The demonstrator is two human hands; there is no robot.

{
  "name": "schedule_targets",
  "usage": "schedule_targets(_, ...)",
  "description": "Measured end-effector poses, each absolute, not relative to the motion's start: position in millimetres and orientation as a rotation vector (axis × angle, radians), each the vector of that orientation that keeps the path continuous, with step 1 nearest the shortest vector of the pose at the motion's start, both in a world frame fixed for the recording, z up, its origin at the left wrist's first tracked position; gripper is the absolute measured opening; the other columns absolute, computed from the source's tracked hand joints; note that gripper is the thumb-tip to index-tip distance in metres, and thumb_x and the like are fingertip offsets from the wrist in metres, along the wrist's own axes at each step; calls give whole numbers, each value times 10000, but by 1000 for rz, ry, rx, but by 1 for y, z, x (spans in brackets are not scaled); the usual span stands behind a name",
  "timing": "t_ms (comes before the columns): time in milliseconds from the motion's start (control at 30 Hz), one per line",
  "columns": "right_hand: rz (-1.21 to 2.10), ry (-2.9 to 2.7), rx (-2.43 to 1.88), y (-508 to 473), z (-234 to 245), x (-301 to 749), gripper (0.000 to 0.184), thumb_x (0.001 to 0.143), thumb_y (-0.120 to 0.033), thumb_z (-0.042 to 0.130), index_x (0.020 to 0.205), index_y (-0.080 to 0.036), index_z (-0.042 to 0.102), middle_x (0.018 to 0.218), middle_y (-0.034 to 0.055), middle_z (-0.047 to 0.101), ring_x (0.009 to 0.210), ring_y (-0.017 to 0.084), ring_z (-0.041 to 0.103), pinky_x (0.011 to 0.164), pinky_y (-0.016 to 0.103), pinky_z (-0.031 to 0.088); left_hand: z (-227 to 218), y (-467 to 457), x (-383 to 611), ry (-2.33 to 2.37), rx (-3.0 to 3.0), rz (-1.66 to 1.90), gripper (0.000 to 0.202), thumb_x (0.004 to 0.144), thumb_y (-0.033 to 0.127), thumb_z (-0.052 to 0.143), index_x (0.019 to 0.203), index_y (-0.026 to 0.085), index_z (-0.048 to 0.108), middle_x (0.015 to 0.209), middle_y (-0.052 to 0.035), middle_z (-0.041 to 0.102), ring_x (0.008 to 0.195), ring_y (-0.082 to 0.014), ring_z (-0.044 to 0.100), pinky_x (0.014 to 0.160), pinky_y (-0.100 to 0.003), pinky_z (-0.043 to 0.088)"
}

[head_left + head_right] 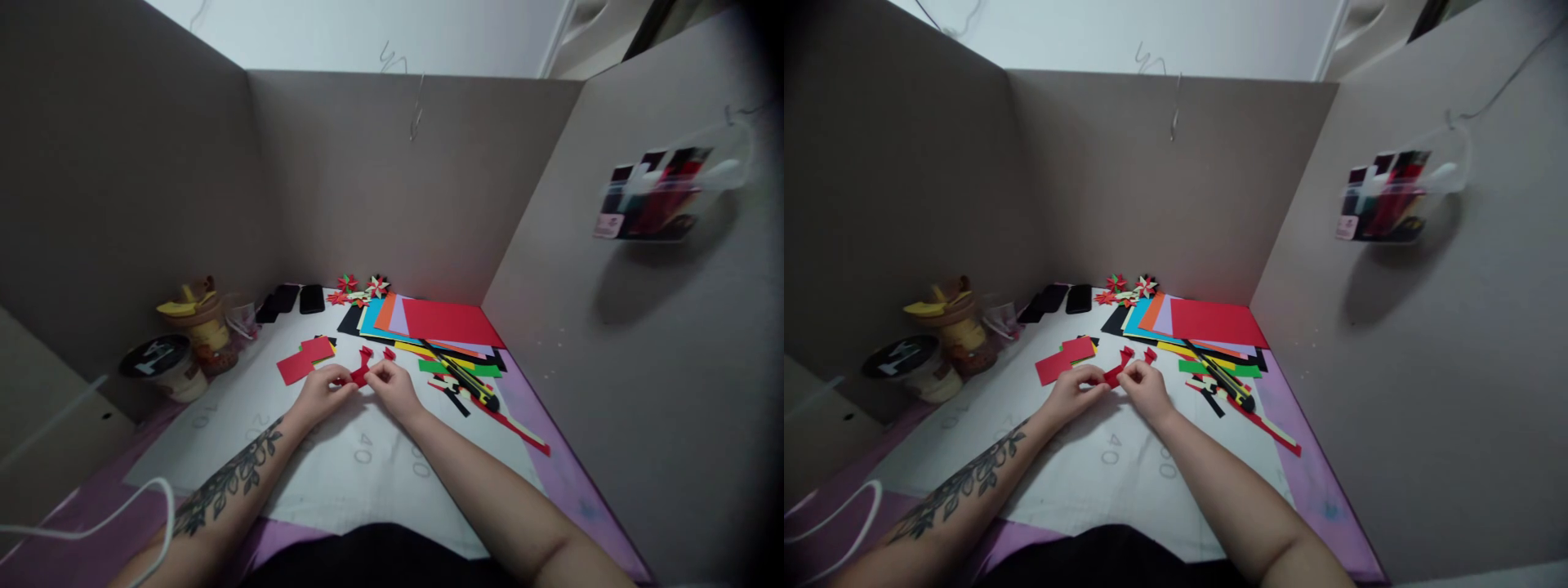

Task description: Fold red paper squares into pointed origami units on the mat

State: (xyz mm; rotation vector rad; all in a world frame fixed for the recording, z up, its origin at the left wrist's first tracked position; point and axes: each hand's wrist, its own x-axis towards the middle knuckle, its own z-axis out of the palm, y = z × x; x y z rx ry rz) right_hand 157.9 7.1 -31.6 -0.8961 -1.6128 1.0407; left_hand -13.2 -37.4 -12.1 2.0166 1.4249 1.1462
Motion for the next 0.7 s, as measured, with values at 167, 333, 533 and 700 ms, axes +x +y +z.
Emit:
schedule_targets(167, 1065, -1597, -827, 6, -30, 157, 117, 703, -275, 609, 655, -173, 579, 754, 27, 617, 711, 156, 566, 653, 259, 442, -12, -37, -15, 1527, 1909, 1134, 240, 781, 349, 552, 665, 154, 629, 629, -17, 633, 581, -124, 536, 544, -216, 385)
schedule_targets(333, 1080, -1549, -862, 6, -34, 156, 96, 672, -227, 611, 600, -172, 580, 778, 43, 643, 758, 177, 598, 710, 281, 458, -13, -37, -14, 1534, 1895, 1143, 225, 782, 347, 554, 689, 158, 635, 646, -15, 645, 586, -124, 546, 548, -215, 396)
schedule_targets(533, 1115, -1500, -875, 7, -37, 154, 67, 667, -215, 601, 619, -174, 580, 725, 24, 642, 689, 159, 587, 670, 270, 460, -15, -36, -13, 1473, 1932, 1224, 170, 760, 296, 584, 673, 159, 636, 707, -37, 663, 649, -138, 581, 603, -229, 437)
schedule_targets(700, 1137, -1470, -873, 7, -38, 153, 50, 674, -214, 586, 641, -179, 574, 666, 1, 617, 630, 142, 554, 617, 253, 439, -13, -36, -12, 1473, 1836, 1214, 180, 746, 294, 596, 630, 158, 618, 677, -33, 657, 634, -140, 583, 591, -232, 437)
